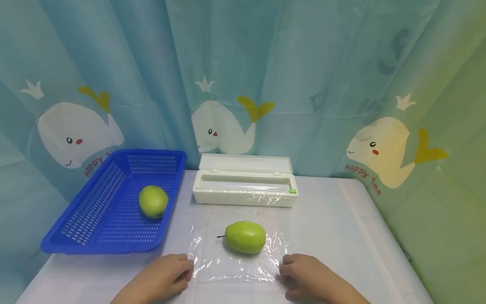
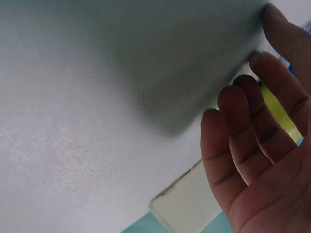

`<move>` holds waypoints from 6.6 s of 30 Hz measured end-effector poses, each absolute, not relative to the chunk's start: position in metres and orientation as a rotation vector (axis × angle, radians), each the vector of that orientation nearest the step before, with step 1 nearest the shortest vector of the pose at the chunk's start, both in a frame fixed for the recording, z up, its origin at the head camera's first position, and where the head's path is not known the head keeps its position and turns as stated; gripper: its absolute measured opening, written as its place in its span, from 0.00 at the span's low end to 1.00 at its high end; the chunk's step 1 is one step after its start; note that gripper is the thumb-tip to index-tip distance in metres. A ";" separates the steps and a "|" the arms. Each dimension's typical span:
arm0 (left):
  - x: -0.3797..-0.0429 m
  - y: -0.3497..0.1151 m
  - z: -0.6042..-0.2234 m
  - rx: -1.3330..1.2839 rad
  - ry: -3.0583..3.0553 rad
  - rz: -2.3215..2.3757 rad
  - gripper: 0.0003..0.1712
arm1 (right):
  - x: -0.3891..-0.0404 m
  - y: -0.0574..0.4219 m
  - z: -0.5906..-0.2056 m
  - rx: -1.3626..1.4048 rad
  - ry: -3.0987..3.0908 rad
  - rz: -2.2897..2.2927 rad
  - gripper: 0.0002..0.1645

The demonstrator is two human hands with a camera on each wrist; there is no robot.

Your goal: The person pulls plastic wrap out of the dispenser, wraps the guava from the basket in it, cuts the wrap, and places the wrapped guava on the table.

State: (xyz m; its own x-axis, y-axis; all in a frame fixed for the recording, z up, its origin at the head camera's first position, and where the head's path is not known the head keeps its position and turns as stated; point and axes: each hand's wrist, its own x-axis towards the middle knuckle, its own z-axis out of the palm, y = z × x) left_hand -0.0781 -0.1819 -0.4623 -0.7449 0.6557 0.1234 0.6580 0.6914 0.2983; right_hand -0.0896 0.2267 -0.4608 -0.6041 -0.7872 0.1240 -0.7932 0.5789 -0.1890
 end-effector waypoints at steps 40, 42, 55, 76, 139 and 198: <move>-0.087 -0.122 -0.448 -0.458 -2.733 -0.565 0.29 | -0.148 0.244 -0.465 0.913 -2.729 1.264 0.10; -0.084 -0.110 -0.446 -0.554 -2.721 -0.562 0.41 | -0.150 0.241 -0.465 0.893 -2.733 1.286 0.09; -0.118 -0.046 -0.447 -0.827 -2.783 -0.547 0.47 | -0.161 0.223 -0.463 0.896 -2.594 1.543 0.09; -0.133 -0.041 -0.455 -0.814 -2.739 -0.763 0.22 | -0.151 0.216 -0.457 0.547 -2.536 1.172 0.08; -0.077 -0.125 -0.467 -0.913 -2.868 -0.454 0.17 | -0.120 0.203 -0.467 1.117 -2.738 0.514 0.09; -0.123 -0.064 -0.425 -0.737 -2.920 -0.651 0.44 | -0.191 0.181 -0.453 0.829 -2.590 1.603 0.11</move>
State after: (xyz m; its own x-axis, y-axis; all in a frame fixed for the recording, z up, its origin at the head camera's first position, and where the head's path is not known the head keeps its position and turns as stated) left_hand -0.1231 -0.0635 -0.4252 -0.8840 0.4400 0.1582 0.4655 0.7966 0.3856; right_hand -0.1906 0.1807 -0.4533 -0.8618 -0.4388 0.2544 -0.4233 0.3461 -0.8372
